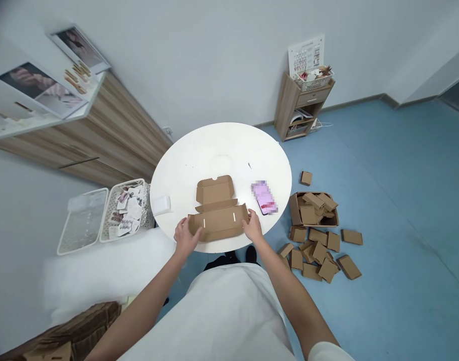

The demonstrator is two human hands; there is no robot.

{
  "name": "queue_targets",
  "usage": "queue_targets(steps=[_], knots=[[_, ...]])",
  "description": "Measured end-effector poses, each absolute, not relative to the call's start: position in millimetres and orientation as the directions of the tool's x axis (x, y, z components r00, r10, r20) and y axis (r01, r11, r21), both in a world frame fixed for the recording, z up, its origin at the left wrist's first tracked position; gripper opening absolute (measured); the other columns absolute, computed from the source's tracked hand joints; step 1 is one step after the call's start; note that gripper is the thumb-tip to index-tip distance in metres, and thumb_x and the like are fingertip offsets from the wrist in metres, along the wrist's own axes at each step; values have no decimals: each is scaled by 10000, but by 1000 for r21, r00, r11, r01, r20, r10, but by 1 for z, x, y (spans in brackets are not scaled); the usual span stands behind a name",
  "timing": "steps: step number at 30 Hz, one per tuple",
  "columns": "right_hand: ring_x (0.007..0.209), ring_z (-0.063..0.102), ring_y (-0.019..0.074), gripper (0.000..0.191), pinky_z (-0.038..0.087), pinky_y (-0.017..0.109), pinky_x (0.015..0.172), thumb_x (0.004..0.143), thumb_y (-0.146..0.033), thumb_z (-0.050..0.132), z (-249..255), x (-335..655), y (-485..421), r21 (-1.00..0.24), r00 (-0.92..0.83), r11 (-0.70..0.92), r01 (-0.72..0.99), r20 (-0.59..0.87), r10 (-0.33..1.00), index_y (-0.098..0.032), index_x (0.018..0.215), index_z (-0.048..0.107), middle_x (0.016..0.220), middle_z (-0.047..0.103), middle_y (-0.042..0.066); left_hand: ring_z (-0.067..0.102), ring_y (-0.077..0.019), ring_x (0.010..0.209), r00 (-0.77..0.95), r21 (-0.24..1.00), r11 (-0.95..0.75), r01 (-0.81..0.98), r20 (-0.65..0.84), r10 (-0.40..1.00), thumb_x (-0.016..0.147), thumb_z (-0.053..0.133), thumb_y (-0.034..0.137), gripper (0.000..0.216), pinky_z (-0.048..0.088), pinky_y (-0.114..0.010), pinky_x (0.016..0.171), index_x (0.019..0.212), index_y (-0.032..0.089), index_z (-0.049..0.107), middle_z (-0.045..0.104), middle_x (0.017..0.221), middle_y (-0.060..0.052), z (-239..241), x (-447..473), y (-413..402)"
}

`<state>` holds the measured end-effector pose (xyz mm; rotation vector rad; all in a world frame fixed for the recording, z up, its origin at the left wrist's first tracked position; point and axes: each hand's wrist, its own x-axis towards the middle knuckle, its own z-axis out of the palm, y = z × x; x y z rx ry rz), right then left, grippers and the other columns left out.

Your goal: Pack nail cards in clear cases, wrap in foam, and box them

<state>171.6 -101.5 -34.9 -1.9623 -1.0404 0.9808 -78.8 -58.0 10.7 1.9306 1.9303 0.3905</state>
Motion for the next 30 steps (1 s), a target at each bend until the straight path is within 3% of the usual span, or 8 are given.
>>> queue_targets(steps=[3,6,12,17,21,25,30], knots=[[1111,423,225,555,354,378,923,719,-243,467,-27,174,-101,-722,402,-374,582,-144,904,-172,1250,321,1165,457,116,265,-305,1238,349,318,-296,901,-120,930,627,635,440,608,160,-498,994,1172,233,462,377,1304,-112,10,-72,-65],[1124,387,241,519,328,391,930,736,-234,464,-12,172,-88,-580,336,-308,754,-63,940,-170,1239,353,1172,449,121,275,-311,1229,521,293,-456,840,-201,830,573,691,401,569,103,-529,992,1089,247,508,447,1245,-94,5,-68,-67],[1061,422,247,405,307,383,886,761,-247,474,13,159,-44,-387,144,-189,903,-142,979,-225,1166,464,1136,499,96,425,-255,1108,552,320,-475,820,-225,803,704,581,273,359,111,-535,984,1051,222,504,531,1110,-87,-4,-72,-58],[1084,415,252,402,257,404,907,755,-258,495,10,154,-12,-281,99,-166,945,-238,966,-237,1156,478,1143,513,95,453,-235,1062,569,335,-488,806,-209,796,778,488,271,268,94,-544,985,1039,212,505,530,1085,-81,-9,-76,-52],[1084,438,266,441,253,434,906,739,-243,509,5,154,1,-286,97,-202,937,-344,934,-248,1178,460,1147,529,95,447,-234,1065,577,329,-500,801,-202,791,788,441,176,257,100,-535,985,1030,206,522,520,1089,-92,-14,-78,-52],[1071,475,242,528,309,404,885,722,-214,514,3,157,8,-412,62,-269,871,-450,891,-261,1235,396,1187,522,70,463,-235,1042,573,315,-496,809,-236,785,756,387,51,345,115,-520,980,1019,210,543,536,1043,-95,-16,-76,-50],[1108,451,210,580,291,379,928,693,-182,515,4,159,14,-514,7,-260,818,-443,896,-259,1249,370,1244,476,44,502,-219,959,514,276,-443,853,-294,806,752,349,35,389,131,-486,978,1015,230,558,574,965,-78,-13,-67,-42]])
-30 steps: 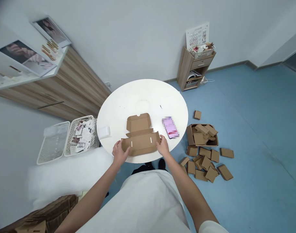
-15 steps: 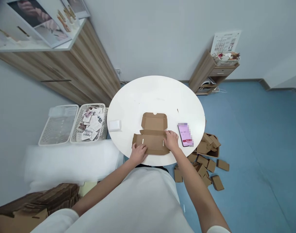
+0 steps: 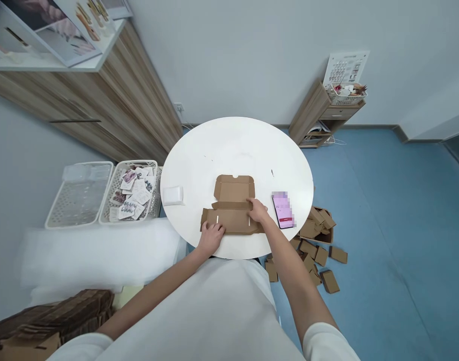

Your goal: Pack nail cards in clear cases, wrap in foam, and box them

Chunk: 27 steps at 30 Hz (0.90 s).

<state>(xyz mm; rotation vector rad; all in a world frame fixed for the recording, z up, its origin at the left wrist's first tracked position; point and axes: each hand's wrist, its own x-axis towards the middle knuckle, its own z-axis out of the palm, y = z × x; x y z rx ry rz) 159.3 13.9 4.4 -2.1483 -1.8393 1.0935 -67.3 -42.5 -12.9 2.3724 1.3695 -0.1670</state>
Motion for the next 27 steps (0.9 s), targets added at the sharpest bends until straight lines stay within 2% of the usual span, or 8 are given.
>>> queue_targets(steps=[3,7,11,15,18,20,23,27], knots=[[1130,414,209,619,235,405,956,676,-139,487,6,157,13,-501,-19,-200,842,-397,917,-258,1265,342,1236,466,53,521,-218,920,472,244,-410,879,-321,821,760,331,33,378,156,-474,961,998,217,558,586,930,-79,-10,-60,-38],[1136,366,235,691,120,474,970,647,-87,460,3,154,6,-402,-71,-63,914,-309,948,-262,1295,294,1180,479,70,547,-209,871,427,205,-377,903,-337,839,777,328,44,358,220,-448,916,1039,201,515,578,970,-87,-9,-51,-34],[1118,351,246,728,123,458,958,650,-65,433,-5,154,0,-350,-118,12,937,-282,952,-253,1328,246,1147,481,88,567,-202,823,384,151,-354,923,-321,866,789,343,68,381,264,-442,891,1137,189,440,544,1033,-99,-11,-43,-33],[1102,360,235,731,146,427,947,655,-39,410,-12,160,-2,-354,-168,72,932,-250,954,-272,1329,254,1187,468,75,571,-196,853,327,137,-298,945,-332,885,772,391,78,566,340,-392,847,1303,209,247,448,1175,-127,-11,-37,-28],[1091,374,218,738,175,399,930,654,-11,392,-15,164,0,-381,-201,108,918,-214,956,-282,1328,262,1195,475,61,573,-220,864,284,175,-234,957,-372,884,710,536,153,829,412,-339,738,1366,206,32,327,1277,-172,-9,-34,-19],[1093,377,216,759,186,393,918,652,9,382,-16,166,1,-389,-212,120,913,-203,956,-295,1334,246,1196,484,55,571,-228,877,269,205,-202,958,-386,882,648,605,166,979,427,-311,696,1366,207,-58,274,1301,-188,-7,-33,-13],[1099,376,223,782,192,399,910,649,20,380,-18,167,3,-390,-219,128,912,-198,955,-306,1342,223,1202,485,56,549,-246,927,236,185,-175,967,-397,887,567,675,173,1078,424,-307,720,1367,214,-45,294,1276,-181,-1,-30,-4],[1101,382,221,732,202,404,911,670,1,387,-18,166,5,-406,-216,120,906,-200,956,-303,1324,266,1198,483,68,408,-341,1097,241,86,-225,970,-377,894,443,768,243,1125,346,-421,860,1357,226,113,315,1283,-177,7,-26,4]])
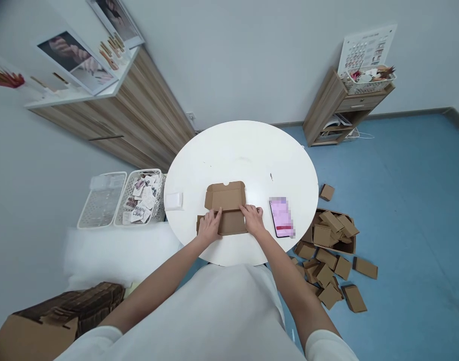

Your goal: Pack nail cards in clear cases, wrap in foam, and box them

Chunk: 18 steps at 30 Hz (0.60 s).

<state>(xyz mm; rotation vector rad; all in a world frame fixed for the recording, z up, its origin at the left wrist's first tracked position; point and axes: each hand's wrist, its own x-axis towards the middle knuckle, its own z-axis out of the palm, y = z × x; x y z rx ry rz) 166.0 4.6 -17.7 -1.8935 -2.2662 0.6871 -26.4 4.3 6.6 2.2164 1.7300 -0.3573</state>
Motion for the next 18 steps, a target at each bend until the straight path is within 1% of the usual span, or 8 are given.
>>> queue_targets(steps=[2,5,7,9,11,13,16,18], knots=[[1132,361,236,650,200,420,918,707,-55,409,-14,165,4,-404,-189,95,910,-201,961,-301,1301,314,1228,450,86,326,-369,1161,285,71,-278,958,-354,891,413,781,259,1119,274,-471,917,1345,216,164,285,1321,-183,9,-27,7],[1238,222,297,560,153,486,947,754,-265,484,-7,163,-1,-380,-127,58,923,-159,979,-284,1292,331,1353,299,114,237,-377,1227,321,72,-315,946,-333,887,426,771,263,1079,186,-501,964,1335,226,190,258,1358,-174,9,-30,8],[1286,106,322,669,108,518,968,717,-421,537,-3,159,-5,-384,-176,122,915,-108,978,-256,1316,288,1411,188,123,197,-374,1254,331,73,-325,943,-327,885,452,757,263,1045,150,-507,978,1332,242,195,244,1376,-162,8,-32,8],[1306,52,324,845,79,520,993,629,-501,608,-3,153,-9,-398,-314,259,880,-76,946,-236,1340,235,1432,140,127,169,-370,1270,337,71,-333,940,-325,884,470,746,261,1023,130,-513,985,1333,243,196,233,1388,-158,8,-32,8],[1313,54,320,1000,65,507,1015,528,-493,688,-6,147,-11,-402,-424,362,841,-74,903,-226,1355,192,1434,146,133,142,-367,1282,344,70,-340,938,-326,881,474,743,262,1017,116,-521,988,1333,241,199,224,1396,-159,8,-32,9],[1315,74,317,1078,49,502,1029,480,-434,734,-12,140,-12,-392,-441,374,841,-93,893,-219,1365,157,1429,171,138,96,-372,1293,353,73,-349,934,-329,876,453,758,281,1040,98,-532,991,1334,244,205,192,1410,-157,10,-32,9],[1316,91,306,1075,32,514,1032,503,-353,733,-19,135,-11,-369,-392,323,871,-128,911,-219,1373,117,1422,199,135,-15,-387,1300,336,108,-318,942,-302,892,402,781,377,1134,73,-549,991,1348,241,170,76,1439,-153,12,-45,3],[1318,88,296,1058,29,520,1029,527,-319,717,-20,133,-12,-351,-380,311,883,-147,913,-219,1376,93,1427,188,132,-44,-397,1296,223,165,-183,969,-270,937,399,764,462,1203,100,-565,979,1364,215,90,5,1441,-175,10,-64,-7]])
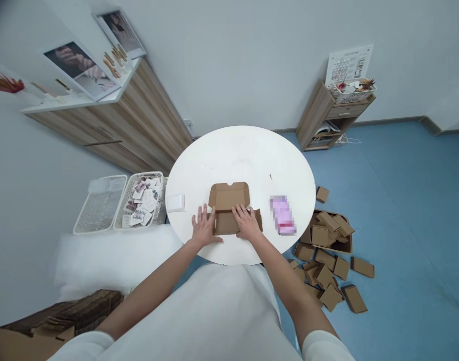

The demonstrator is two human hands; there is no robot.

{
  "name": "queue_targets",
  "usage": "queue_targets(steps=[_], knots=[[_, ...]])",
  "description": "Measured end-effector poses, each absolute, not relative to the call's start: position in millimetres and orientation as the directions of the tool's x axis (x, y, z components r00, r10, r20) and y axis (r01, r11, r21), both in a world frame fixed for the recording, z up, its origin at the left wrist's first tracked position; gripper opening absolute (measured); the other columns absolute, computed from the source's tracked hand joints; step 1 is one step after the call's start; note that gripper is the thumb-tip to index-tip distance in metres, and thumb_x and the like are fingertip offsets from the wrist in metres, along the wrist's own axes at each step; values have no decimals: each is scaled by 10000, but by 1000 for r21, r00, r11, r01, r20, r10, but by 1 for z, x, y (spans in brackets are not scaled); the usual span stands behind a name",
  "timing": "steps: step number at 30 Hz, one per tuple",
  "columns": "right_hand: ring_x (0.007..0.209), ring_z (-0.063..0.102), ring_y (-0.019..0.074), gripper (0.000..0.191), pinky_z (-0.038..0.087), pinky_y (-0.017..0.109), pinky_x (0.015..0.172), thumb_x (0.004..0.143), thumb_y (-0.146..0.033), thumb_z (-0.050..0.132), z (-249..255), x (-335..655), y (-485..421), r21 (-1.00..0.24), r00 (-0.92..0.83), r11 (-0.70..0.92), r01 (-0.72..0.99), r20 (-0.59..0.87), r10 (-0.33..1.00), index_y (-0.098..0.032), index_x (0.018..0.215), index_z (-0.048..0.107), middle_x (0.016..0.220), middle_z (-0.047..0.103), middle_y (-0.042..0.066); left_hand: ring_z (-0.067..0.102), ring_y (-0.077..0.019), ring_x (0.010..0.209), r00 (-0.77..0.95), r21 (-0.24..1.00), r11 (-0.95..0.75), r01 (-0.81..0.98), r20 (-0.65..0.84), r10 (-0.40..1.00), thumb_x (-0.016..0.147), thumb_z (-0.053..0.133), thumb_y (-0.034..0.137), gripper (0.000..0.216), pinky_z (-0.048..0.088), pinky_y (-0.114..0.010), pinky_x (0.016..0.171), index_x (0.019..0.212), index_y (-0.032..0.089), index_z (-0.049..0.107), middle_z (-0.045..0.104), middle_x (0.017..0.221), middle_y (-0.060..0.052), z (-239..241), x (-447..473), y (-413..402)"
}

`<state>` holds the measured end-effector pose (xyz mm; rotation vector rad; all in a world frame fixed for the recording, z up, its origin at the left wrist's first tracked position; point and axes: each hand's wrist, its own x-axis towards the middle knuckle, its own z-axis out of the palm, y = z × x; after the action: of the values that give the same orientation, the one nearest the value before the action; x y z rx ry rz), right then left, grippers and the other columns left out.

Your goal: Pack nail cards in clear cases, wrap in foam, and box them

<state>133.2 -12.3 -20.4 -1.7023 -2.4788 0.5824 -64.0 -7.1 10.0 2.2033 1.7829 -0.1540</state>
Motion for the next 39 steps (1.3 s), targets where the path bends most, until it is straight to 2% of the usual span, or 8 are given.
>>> queue_targets(steps=[3,6,10,13,16,24,29,39], knots=[[1323,76,277,1034,41,511,1029,558,-297,687,-20,132,-15,-318,-367,298,900,-183,912,-217,1377,63,1443,135,117,126,-374,1290,-18,344,126,931,-299,954,496,707,492,1197,247,-520,947,1366,154,-41,89,1411,-234,-1,-99,-25],[1326,67,267,1044,71,489,1030,560,-302,679,-19,129,-19,-303,-343,274,913,-203,917,-212,1378,37,1449,106,106,391,-273,1179,58,577,174,798,-361,931,600,666,338,1054,358,-381,911,1368,119,-22,375,1291,-190,-17,-123,-35],[1327,58,260,1066,117,447,1034,549,-295,690,-19,123,-25,-308,-348,278,910,-200,916,-197,1380,30,1450,103,108,539,-210,978,51,725,220,653,-332,942,700,563,256,757,409,-330,840,1345,118,191,543,1109,-127,-28,-124,-28],[1329,53,256,1046,136,435,1033,565,-297,678,-19,119,-30,-305,-329,260,916,-201,923,-198,1380,29,1453,91,100,568,-188,858,-6,760,247,601,-304,953,740,498,217,466,429,-319,777,1195,134,442,598,981,-95,-28,-117,-20],[1329,29,265,1062,126,447,1031,560,-327,680,-20,113,-36,-288,-310,243,926,-217,926,-192,1379,19,1455,69,100,573,-169,788,15,799,222,559,-277,961,753,478,205,311,442,-300,734,1051,150,548,613,933,-77,-24,-112,-19],[1326,28,281,1078,116,490,1019,547,-354,681,-24,99,-42,-254,-270,213,943,-217,938,-183,1381,20,1454,71,103,564,-162,817,56,782,168,600,-250,967,701,591,373,505,449,-276,721,1129,129,482,514,1114,-136,-12,-96,-28],[1327,26,278,1097,119,475,1024,536,-370,693,-24,96,-45,-266,-284,224,938,-215,934,-182,1382,21,1455,57,106,578,-145,816,63,665,193,722,-340,938,798,461,327,325,433,-254,734,1060,135,470,575,1029,-102,-14,-97,-15],[1324,-22,302,1197,48,520,1032,475,-501,706,-23,96,-50,-251,-345,286,925,-232,910,-180,1382,-6,1456,31,110,595,-209,815,128,498,137,856,-462,878,762,462,249,136,408,-268,634,831,163,541,644,882,-88,-17,-108,1]])
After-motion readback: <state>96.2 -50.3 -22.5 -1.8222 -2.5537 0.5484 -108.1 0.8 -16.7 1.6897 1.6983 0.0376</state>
